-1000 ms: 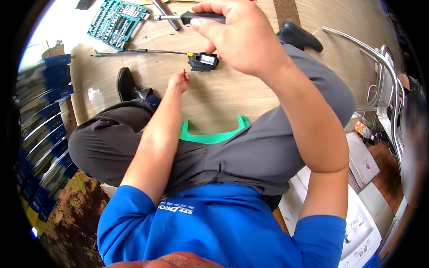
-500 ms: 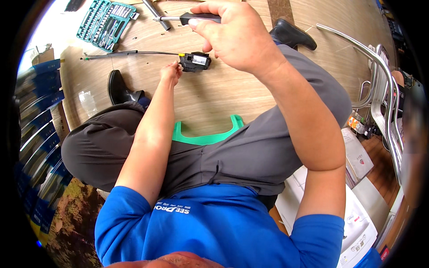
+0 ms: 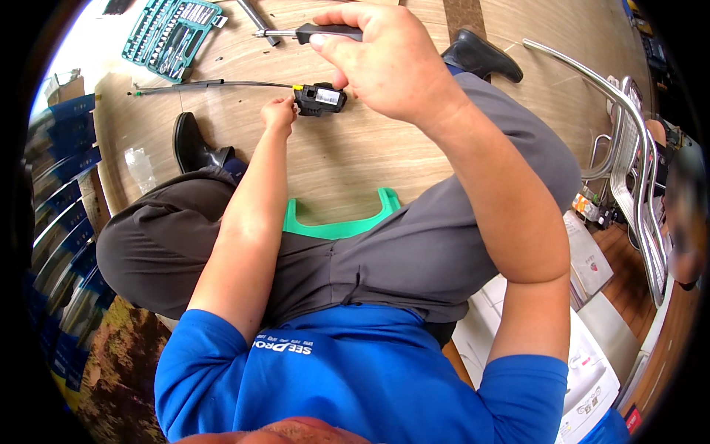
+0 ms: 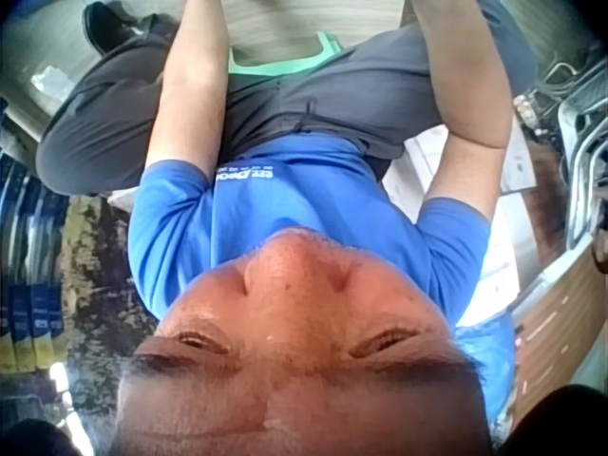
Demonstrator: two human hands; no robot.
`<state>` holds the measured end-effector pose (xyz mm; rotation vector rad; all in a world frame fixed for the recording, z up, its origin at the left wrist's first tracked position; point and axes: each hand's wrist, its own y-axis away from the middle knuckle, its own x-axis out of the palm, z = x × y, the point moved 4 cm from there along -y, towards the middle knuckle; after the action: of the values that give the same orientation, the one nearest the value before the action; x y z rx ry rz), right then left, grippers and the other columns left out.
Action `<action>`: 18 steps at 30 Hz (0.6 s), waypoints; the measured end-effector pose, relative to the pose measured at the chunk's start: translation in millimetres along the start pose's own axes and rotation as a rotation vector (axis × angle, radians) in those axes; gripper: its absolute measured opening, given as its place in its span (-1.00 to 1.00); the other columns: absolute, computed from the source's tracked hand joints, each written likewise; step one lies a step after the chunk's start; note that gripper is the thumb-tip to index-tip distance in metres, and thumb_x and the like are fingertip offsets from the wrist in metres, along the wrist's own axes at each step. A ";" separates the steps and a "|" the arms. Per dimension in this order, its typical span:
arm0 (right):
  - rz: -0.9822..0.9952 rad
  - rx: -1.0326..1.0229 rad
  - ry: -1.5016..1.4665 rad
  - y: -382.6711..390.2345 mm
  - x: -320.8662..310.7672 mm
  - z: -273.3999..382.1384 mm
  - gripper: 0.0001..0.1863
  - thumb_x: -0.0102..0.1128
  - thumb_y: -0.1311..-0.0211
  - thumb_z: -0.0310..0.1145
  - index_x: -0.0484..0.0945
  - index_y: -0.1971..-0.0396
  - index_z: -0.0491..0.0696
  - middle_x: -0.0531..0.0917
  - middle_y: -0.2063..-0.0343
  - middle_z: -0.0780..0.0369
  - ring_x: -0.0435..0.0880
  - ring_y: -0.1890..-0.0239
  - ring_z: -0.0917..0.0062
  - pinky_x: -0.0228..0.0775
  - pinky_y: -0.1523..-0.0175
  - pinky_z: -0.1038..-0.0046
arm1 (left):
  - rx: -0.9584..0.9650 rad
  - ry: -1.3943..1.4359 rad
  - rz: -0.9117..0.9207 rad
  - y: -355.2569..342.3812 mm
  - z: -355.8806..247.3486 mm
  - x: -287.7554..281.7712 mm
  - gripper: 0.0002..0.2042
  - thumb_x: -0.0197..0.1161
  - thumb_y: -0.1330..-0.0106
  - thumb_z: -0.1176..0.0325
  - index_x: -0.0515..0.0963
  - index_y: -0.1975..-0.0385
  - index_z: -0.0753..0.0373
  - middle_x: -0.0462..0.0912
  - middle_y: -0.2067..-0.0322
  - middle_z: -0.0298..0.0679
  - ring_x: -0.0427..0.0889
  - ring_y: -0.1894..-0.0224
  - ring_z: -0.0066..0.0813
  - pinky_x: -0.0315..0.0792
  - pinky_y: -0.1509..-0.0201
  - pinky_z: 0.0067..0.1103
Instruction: The person repairs a car door lock mechanism while sitting on the floor, using a screwdriver to remove and replace screws and small internal components.
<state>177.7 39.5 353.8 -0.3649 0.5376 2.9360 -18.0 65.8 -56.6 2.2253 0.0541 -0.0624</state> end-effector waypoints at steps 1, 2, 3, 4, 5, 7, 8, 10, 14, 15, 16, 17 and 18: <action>0.010 -0.016 -0.001 -0.2 2.4 2.8 -0.62 0.17 -0.33 -0.38 0.50 -0.06 -0.27 0.70 0.26 0.21 0.55 0.51 0.79 0.40 0.48 0.74 | 0.097 -0.173 -0.107 -5.9 -4.1 -6.3 -0.87 0.37 -0.21 0.40 0.62 0.40 0.34 0.65 0.53 -0.20 0.61 0.51 -0.45 0.50 0.43 -0.50; 0.012 -0.017 -0.001 -0.5 2.7 2.6 -0.62 0.17 -0.33 -0.38 0.50 -0.06 -0.27 0.70 0.26 0.21 0.55 0.51 0.79 0.40 0.48 0.74 | 0.189 -0.348 -0.204 -8.7 -6.5 -7.3 -0.83 0.41 -0.15 0.38 0.67 0.40 0.37 0.71 0.49 -0.11 0.68 0.44 -0.37 0.55 0.34 -0.42; 0.006 -0.009 0.001 -1.0 -0.2 -3.5 -0.62 0.17 -0.33 -0.38 0.50 -0.06 -0.27 0.70 0.26 0.21 0.55 0.51 0.79 0.40 0.49 0.74 | 0.180 -0.349 -0.188 0.8 -5.9 3.7 -0.83 0.41 -0.15 0.38 0.67 0.40 0.37 0.71 0.49 -0.11 0.68 0.44 -0.37 0.55 0.34 -0.42; 0.000 -0.001 0.003 -1.1 -3.0 -9.6 -0.62 0.17 -0.33 -0.38 0.50 -0.07 -0.27 0.70 0.26 0.21 0.55 0.51 0.79 0.40 0.49 0.74 | 0.216 -0.464 -0.207 11.7 -7.3 14.3 -0.82 0.42 -0.13 0.37 0.68 0.41 0.37 0.72 0.45 -0.08 0.70 0.40 -0.36 0.55 0.27 -0.42; 0.000 -0.001 0.005 -1.0 -3.1 -9.8 -0.62 0.17 -0.33 -0.38 0.50 -0.07 -0.27 0.70 0.26 0.21 0.55 0.51 0.79 0.40 0.49 0.74 | 0.259 -0.575 -0.240 17.0 -11.6 16.2 -0.82 0.43 -0.11 0.36 0.69 0.41 0.37 0.73 0.41 -0.06 0.71 0.37 -0.35 0.56 0.20 -0.43; -0.004 -0.007 0.010 -0.7 -4.5 -11.1 -0.61 0.17 -0.33 -0.38 0.49 -0.07 -0.27 0.70 0.27 0.21 0.55 0.51 0.79 0.40 0.48 0.74 | 0.247 -0.545 -0.233 16.4 -9.9 20.3 -0.83 0.42 -0.11 0.37 0.70 0.41 0.36 0.73 0.43 -0.07 0.71 0.37 -0.35 0.55 0.21 -0.43; -0.001 -0.008 0.010 -0.5 -3.9 -10.4 -0.61 0.17 -0.33 -0.38 0.49 -0.07 -0.27 0.70 0.27 0.21 0.55 0.51 0.79 0.40 0.48 0.74 | 0.238 -0.518 -0.237 12.4 -7.7 19.0 -0.84 0.42 -0.12 0.37 0.70 0.41 0.35 0.73 0.44 -0.08 0.71 0.37 -0.34 0.55 0.22 -0.42; 0.013 0.008 -0.015 -1.8 3.4 -6.7 -0.61 0.17 -0.33 -0.37 0.49 -0.07 -0.27 0.70 0.27 0.21 0.55 0.51 0.79 0.40 0.48 0.74 | 0.200 -0.425 -0.235 -8.0 -1.5 1.4 -0.84 0.43 -0.12 0.37 0.70 0.42 0.34 0.73 0.45 -0.08 0.70 0.38 -0.34 0.54 0.23 -0.43; 0.029 0.007 0.088 -4.8 2.0 -12.2 -0.61 0.17 -0.33 -0.38 0.49 -0.08 -0.27 0.70 0.28 0.21 0.56 0.51 0.79 0.40 0.48 0.73 | 0.163 -0.313 -0.200 -15.9 8.3 7.3 -0.84 0.45 -0.10 0.36 0.69 0.44 0.34 0.72 0.45 -0.08 0.69 0.42 -0.36 0.54 0.26 -0.42; 0.016 -0.005 0.081 -5.1 2.0 -14.8 -0.62 0.18 -0.30 -0.38 0.50 -0.05 -0.28 0.68 0.39 0.23 0.57 0.52 0.76 0.41 0.46 0.67 | 0.156 -0.305 -0.196 -13.7 10.7 11.7 -0.84 0.45 -0.10 0.36 0.69 0.44 0.34 0.72 0.45 -0.08 0.69 0.42 -0.36 0.54 0.26 -0.42; 0.005 -0.017 0.075 -5.3 2.5 -17.3 -0.62 0.19 -0.27 -0.39 0.52 -0.02 -0.30 0.66 0.50 0.24 0.59 0.54 0.73 0.41 0.44 0.61 | 0.163 -0.317 -0.187 -11.1 12.8 16.1 -0.83 0.46 -0.11 0.36 0.69 0.42 0.33 0.72 0.47 -0.12 0.67 0.45 -0.38 0.53 0.30 -0.44; 0.013 -0.016 0.086 -5.6 3.5 -20.1 -0.62 0.19 -0.27 -0.39 0.52 -0.02 -0.30 0.66 0.50 0.24 0.59 0.54 0.73 0.41 0.44 0.61 | 0.170 -0.327 -0.181 -8.9 13.1 19.6 -0.83 0.46 -0.11 0.36 0.69 0.41 0.32 0.71 0.49 -0.15 0.65 0.48 -0.41 0.53 0.34 -0.45; 0.045 -0.012 0.088 -6.9 11.6 -16.5 -0.62 0.18 -0.28 -0.39 0.52 -0.01 -0.30 0.66 0.50 0.25 0.59 0.54 0.72 0.41 0.44 0.61 | 0.174 -0.311 -0.213 -15.9 14.6 6.1 -0.83 0.46 -0.11 0.36 0.69 0.41 0.32 0.71 0.49 -0.15 0.65 0.48 -0.41 0.53 0.34 -0.45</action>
<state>171.2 40.9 333.5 -0.4923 0.5470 2.9788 -13.3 64.0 -78.5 2.3489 0.1189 -0.5466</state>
